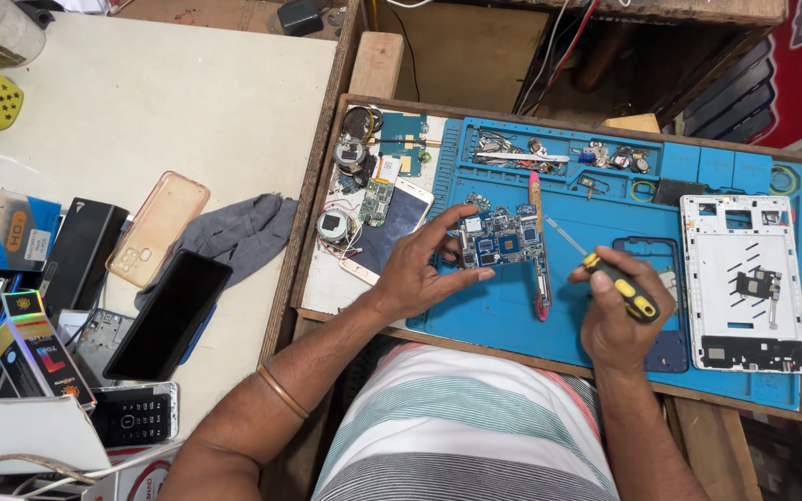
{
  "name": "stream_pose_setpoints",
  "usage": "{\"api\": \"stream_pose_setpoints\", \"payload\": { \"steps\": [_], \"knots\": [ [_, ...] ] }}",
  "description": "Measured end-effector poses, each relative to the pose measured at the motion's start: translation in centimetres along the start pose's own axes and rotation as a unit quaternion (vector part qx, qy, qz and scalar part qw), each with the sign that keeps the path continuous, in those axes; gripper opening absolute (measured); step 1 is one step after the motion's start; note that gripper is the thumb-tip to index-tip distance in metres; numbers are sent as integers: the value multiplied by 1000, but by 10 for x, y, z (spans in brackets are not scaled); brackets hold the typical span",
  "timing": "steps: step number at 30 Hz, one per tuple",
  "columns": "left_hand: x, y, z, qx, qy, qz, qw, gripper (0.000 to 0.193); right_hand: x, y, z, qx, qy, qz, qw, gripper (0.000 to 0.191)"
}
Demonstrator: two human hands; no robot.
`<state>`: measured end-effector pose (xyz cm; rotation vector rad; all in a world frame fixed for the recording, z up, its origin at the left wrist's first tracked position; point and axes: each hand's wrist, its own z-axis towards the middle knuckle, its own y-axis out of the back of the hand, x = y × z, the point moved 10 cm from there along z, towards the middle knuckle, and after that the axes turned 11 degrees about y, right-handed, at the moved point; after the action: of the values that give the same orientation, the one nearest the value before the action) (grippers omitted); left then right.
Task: The person repairs a smartphone motherboard at a workbench. They hold the circuit board with one hand while using a screwdriver to unscrew and pry components, reposition the board repeatedly, and near the end handle a small black component and a flex cable, fitting parts onto the board.
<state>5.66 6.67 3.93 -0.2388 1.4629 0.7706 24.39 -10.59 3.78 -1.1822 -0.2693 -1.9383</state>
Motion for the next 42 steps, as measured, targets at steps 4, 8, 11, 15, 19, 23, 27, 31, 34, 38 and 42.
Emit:
{"api": "stream_pose_setpoints", "payload": {
  "steps": [4,8,11,15,19,23,27,31,34,38,42],
  "knots": [
    [1,-2,-1,4,-6,-3,1000,78,2,0,-1,27,0,-83,996,28],
    [3,-2,-1,4,-3,1,1000,78,-2,12,1,-57,-17,-52,997,28],
    [1,-2,-1,2,-7,4,1000,78,11,-1,3,10,32,-103,994,28],
    [2,-2,2,0,9,33,999,80,18,-31,-4,136,65,-116,982,28],
    [5,-2,0,-5,31,80,996,85,18,-40,-6,181,53,-131,973,30],
    [1,-2,-2,-6,12,75,997,84,30,-51,-5,217,112,-188,951,31],
    [-1,-3,-1,-9,-3,87,996,85,33,-60,-5,246,131,-218,935,35],
    [5,-7,-2,1,9,96,995,86,31,-64,-6,259,127,-226,931,38],
    [5,-8,-3,-6,-14,109,994,87,28,-66,-8,267,121,-224,929,39],
    [10,-10,-2,-2,-4,105,994,86,25,-67,-8,277,121,-220,928,39],
    [10,-9,-3,0,-4,100,995,86,25,-64,-9,269,123,-214,931,37]
  ]
}}
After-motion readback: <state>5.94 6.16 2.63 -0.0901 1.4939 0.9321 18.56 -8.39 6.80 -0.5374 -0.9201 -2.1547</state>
